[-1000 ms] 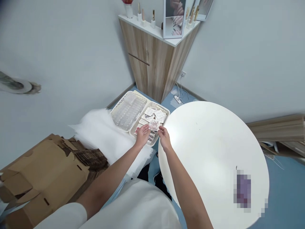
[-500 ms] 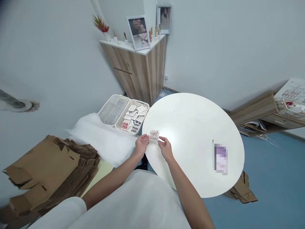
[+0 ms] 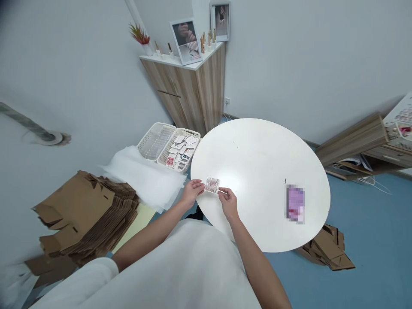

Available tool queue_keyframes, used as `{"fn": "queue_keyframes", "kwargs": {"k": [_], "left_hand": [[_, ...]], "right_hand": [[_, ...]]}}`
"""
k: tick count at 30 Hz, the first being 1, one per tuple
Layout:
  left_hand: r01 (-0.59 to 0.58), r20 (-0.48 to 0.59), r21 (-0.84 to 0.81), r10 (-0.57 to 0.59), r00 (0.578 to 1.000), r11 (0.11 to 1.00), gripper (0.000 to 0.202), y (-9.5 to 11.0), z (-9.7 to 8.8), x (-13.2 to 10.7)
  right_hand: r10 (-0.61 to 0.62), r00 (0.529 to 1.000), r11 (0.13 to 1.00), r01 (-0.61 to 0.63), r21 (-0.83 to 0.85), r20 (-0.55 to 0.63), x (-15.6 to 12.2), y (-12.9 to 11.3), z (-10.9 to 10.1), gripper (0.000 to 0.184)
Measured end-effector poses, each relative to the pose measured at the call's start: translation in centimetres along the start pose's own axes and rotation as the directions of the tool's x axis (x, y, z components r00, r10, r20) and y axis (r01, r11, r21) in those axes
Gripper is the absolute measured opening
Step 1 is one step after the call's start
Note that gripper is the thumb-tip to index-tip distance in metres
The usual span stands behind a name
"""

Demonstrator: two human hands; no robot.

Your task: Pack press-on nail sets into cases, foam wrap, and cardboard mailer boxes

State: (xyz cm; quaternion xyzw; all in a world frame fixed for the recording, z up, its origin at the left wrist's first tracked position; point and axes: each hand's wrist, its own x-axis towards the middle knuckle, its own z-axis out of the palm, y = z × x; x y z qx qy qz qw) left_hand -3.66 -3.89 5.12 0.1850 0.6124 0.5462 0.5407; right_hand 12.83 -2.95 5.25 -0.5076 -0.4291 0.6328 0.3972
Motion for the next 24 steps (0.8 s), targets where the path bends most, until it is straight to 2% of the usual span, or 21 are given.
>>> {"fn": "queue_keyframes", "kwargs": {"k": [5,9,12,16,18,21,24], "left_hand": [[0.019,0.105,0.027,-0.022,0.994,0.999,0.033,1.4,-0.4,1.0],[0.038,0.248,0.112,-0.065,0.967,0.993,0.033,2.6,-0.9,2.2],[0.030,0.369,0.223,-0.113,0.923,0.974,0.033,3.6,-1.2,3.1],[-0.007,0.474,0.312,-0.149,0.868,0.950,0.032,4.9,-1.3,4.1],[-0.019,0.505,0.330,-0.160,0.848,0.944,0.033,5.4,-1.2,4.3],[-0.010,0.520,0.329,-0.172,0.836,0.944,0.035,5.9,-1.1,4.5],[0.029,0.471,0.274,-0.161,0.867,0.961,0.035,5.9,-1.3,4.6]], "right_hand": [[-0.039,0.998,0.999,0.039,0.009,-0.057,1.0,-0.3,-0.1,0.025],[-0.076,0.991,0.988,0.060,-0.144,-0.108,2.9,-2.1,-0.5,0.033],[-0.064,0.995,0.947,0.082,-0.310,0.070,4.4,-4.4,-0.7,0.034],[0.031,0.961,0.897,0.096,-0.432,0.276,5.6,-6.4,-0.1,0.031],[0.062,0.946,0.886,0.094,-0.453,0.317,6.0,-6.7,0.3,0.028],[0.076,0.946,0.892,0.077,-0.445,0.315,6.1,-6.6,1.0,0.024],[0.092,0.951,0.930,0.024,-0.368,0.294,6.1,-6.5,1.3,0.025]]}}
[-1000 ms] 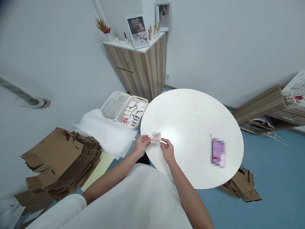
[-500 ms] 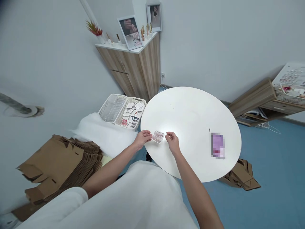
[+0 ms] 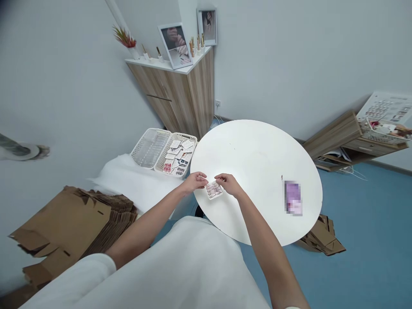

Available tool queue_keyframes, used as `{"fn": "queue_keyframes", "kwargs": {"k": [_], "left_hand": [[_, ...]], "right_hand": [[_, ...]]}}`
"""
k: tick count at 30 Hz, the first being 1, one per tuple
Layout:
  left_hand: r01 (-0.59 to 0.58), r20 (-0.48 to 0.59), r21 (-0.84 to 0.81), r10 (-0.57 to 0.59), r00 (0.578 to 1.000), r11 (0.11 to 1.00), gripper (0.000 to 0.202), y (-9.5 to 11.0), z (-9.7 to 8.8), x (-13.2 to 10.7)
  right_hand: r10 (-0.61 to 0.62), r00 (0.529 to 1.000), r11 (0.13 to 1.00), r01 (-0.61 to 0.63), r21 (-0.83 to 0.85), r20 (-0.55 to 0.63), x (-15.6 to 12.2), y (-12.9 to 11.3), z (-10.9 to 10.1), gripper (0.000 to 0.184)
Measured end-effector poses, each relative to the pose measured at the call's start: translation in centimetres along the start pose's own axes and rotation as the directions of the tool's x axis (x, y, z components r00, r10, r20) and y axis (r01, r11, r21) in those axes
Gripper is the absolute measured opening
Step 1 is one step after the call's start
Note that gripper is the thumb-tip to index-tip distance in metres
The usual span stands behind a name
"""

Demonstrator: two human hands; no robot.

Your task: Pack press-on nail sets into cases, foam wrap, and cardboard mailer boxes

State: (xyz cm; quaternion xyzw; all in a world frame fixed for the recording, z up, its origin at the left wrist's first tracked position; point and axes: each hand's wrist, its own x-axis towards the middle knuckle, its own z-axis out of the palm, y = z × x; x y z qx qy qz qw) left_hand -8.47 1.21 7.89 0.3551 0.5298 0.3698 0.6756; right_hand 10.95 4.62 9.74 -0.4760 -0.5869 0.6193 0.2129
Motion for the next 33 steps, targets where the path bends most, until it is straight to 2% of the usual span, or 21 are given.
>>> {"fn": "queue_keyframes", "kwargs": {"k": [3,6,9,13,17,20,22,24,28,33], "left_hand": [[0.002,-0.084,-0.117,-0.012,0.996,0.993,0.031,-0.6,-0.1,-0.5],[0.008,-0.079,-0.171,-0.022,0.997,0.985,0.035,-1.4,0.1,-1.3],[-0.028,-0.063,-0.095,0.022,0.998,0.995,0.036,-2.0,0.9,-1.7],[-0.127,-0.109,0.024,0.129,0.986,0.992,0.037,-2.1,2.5,-1.4],[-0.214,-0.120,0.094,0.224,0.967,0.972,0.044,-1.9,3.2,-1.2],[-0.244,-0.119,0.181,0.268,0.956,0.953,0.061,-1.6,3.3,-1.5],[-0.267,-0.083,0.274,0.299,0.951,0.924,0.072,-1.3,3.2,-1.8],[-0.292,-0.029,0.381,0.327,0.944,0.877,0.075,-0.9,3.1,-1.9],[-0.316,0.036,0.510,0.348,0.937,0.800,0.070,-0.5,2.9,-1.7],[-0.280,0.041,0.518,0.304,0.952,0.808,0.073,-1.0,3.1,-1.5]], "right_hand": [[0.018,0.999,0.988,-0.011,0.156,-0.045,-0.2,0.2,0.1,0.025],[0.032,0.980,0.949,0.032,0.315,-0.195,-0.8,0.8,0.1,0.027],[0.058,0.947,0.892,0.094,0.442,-0.317,-1.6,1.6,0.5,0.030],[0.084,0.934,0.856,0.111,0.504,-0.348,-2.6,2.3,1.4,0.031],[0.103,0.922,0.864,0.103,0.493,-0.372,-3.1,2.6,2.1,0.031],[0.112,0.919,0.865,0.097,0.493,-0.377,-3.2,2.8,2.2,0.031],[0.114,0.922,0.868,0.088,0.489,-0.370,-3.2,3.0,2.2,0.030],[0.096,0.929,0.882,0.087,0.463,-0.359,-3.3,3.3,2.2,0.030],[-0.018,0.948,0.949,0.116,0.292,-0.318,-3.4,3.9,1.8,0.048],[-0.092,0.976,0.988,0.115,0.108,-0.197,-3.4,4.4,0.4,0.058]]}}
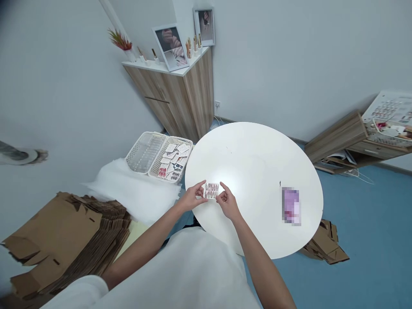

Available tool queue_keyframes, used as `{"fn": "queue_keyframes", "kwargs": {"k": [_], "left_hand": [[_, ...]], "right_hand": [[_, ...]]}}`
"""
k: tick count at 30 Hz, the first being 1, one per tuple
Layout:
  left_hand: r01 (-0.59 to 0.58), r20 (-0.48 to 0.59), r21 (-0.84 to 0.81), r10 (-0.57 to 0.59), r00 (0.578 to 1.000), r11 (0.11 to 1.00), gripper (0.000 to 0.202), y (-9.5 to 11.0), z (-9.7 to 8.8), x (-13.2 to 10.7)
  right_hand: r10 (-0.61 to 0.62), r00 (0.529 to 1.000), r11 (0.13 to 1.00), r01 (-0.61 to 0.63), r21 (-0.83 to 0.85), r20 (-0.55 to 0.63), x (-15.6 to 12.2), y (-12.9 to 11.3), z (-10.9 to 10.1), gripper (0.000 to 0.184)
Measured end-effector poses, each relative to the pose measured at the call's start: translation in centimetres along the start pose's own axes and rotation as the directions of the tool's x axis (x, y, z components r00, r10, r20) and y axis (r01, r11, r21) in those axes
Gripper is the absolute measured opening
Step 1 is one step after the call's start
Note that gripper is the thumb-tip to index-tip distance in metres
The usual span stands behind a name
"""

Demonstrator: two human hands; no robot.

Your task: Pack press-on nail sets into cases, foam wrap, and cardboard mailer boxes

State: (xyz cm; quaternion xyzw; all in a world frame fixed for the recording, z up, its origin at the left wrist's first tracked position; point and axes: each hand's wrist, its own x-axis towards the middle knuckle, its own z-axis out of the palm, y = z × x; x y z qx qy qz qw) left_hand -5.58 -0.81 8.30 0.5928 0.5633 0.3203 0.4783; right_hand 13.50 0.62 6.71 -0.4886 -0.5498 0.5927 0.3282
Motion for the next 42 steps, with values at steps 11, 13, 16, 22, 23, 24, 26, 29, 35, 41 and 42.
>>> {"fn": "queue_keyframes", "kwargs": {"k": [11,13,16,22,23,24,26,29,35,41,42], "left_hand": [[0.156,-0.144,-0.051,-0.162,0.976,0.986,0.066,-3.7,0.4,-0.9],[0.186,-0.196,-0.065,-0.196,0.961,0.980,0.060,-4.7,0.1,-0.5],[0.223,-0.243,-0.082,-0.236,0.941,0.971,0.052,-6.1,-0.7,0.5],[0.294,-0.218,-0.070,-0.302,0.928,0.953,0.058,-8.3,-3.0,2.9],[0.305,-0.206,-0.062,-0.311,0.928,0.950,0.057,-8.7,-3.4,3.3],[0.314,-0.192,-0.054,-0.318,0.928,0.948,0.054,-9.0,-3.6,3.6],[0.322,-0.158,-0.034,-0.324,0.933,0.946,0.049,-9.5,-4.0,4.2],[0.323,-0.096,0.000,-0.321,0.942,0.947,0.048,-10.2,-3.9,4.6],[0.306,-0.023,0.042,-0.305,0.952,0.951,0.065,-10.7,-3.3,4.4],[0.340,-0.056,-0.090,-0.346,0.937,0.936,0.059,-10.9,-3.6,3.9],[0.338,-0.059,-0.120,-0.347,0.936,0.933,0.057,-11.0,-3.7,3.8]], "right_hand": [[0.063,0.985,0.984,-0.034,-0.176,0.161,2.1,2.4,1.4,0.065],[0.082,0.989,0.980,-0.057,-0.193,0.124,3.1,2.6,2.6,0.064],[0.101,0.991,0.974,-0.080,-0.213,0.089,4.7,2.8,4.4,0.063],[0.156,0.988,0.953,-0.151,-0.263,-0.003,8.2,3.8,7.0,0.062],[0.162,0.987,0.949,-0.161,-0.270,-0.020,8.7,4.1,7.4,0.062],[0.168,0.985,0.946,-0.171,-0.276,-0.032,9.1,4.3,7.7,0.061],[0.186,0.982,0.937,-0.191,-0.293,-0.046,9.7,4.9,8.2,0.061],[0.217,0.974,0.909,-0.228,-0.349,-0.071,10.1,5.5,8.6,0.062],[0.220,0.961,0.816,-0.275,-0.508,-0.167,9.5,6.0,9.1,0.063],[0.297,0.902,0.902,-0.372,-0.217,-0.314,7.4,5.7,10.9,0.067],[0.320,0.893,0.918,-0.374,-0.128,-0.317,7.1,5.6,11.2,0.066]]}}
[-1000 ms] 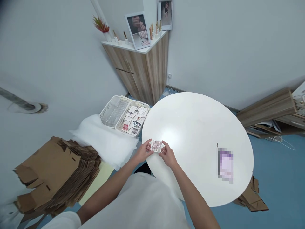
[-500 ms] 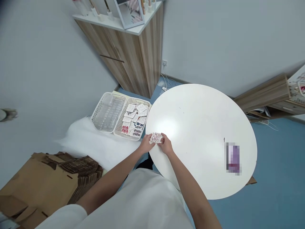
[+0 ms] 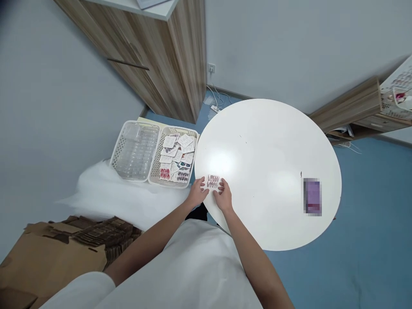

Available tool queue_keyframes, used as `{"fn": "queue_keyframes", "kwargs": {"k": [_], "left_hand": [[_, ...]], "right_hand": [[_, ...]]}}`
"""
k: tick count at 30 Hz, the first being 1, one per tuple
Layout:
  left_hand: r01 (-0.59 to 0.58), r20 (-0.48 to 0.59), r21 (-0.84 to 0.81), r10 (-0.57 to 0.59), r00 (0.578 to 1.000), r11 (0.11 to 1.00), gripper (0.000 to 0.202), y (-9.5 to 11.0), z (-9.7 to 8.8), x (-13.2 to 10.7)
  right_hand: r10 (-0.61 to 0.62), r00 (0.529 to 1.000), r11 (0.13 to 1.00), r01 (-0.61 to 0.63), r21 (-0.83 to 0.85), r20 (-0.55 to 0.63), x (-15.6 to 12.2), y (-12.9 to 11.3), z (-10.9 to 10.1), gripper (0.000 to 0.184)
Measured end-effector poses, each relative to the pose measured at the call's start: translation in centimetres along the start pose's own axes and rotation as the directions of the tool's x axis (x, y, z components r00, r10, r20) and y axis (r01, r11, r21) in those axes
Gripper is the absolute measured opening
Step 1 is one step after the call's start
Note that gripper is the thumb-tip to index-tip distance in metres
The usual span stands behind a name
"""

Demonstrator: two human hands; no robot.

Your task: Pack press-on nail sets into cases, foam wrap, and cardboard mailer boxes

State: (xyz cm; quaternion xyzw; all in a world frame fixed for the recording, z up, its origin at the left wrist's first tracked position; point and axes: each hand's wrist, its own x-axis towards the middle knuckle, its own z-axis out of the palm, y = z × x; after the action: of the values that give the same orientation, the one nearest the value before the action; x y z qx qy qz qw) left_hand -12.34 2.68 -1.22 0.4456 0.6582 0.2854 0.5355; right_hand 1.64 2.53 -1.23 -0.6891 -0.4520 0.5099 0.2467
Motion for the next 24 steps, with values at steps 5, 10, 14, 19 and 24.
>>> {"fn": "queue_keyframes", "kwargs": {"k": [5,10,14,19,24], "left_hand": [[-0.019,0.001,-0.069,0.020,1.000,0.997,0.057,-0.2,-0.2,0.2],[-0.016,-0.006,-0.050,0.016,1.000,0.999,0.058,-0.3,-0.3,0.9],[-0.029,-0.032,-0.013,0.029,0.999,0.999,0.057,-0.2,-0.6,1.7],[-0.055,-0.035,0.022,0.056,0.998,0.998,0.057,-0.4,-1.0,2.4],[-0.071,-0.018,0.059,0.073,0.997,0.996,0.056,-0.1,-1.3,2.4]], "right_hand": [[0.030,0.999,0.977,-0.034,0.212,0.023,-0.6,0.0,0.5,0.063],[0.027,0.997,0.966,-0.043,0.254,0.066,-0.1,-0.9,0.6,0.065],[0.029,0.996,0.965,-0.051,0.257,0.090,0.5,-1.9,0.8,0.065],[0.049,0.994,0.962,-0.073,0.263,0.096,1.2,-3.0,1.0,0.062],[0.068,0.993,0.959,-0.093,0.269,0.101,1.4,-3.5,0.9,0.061]]}}
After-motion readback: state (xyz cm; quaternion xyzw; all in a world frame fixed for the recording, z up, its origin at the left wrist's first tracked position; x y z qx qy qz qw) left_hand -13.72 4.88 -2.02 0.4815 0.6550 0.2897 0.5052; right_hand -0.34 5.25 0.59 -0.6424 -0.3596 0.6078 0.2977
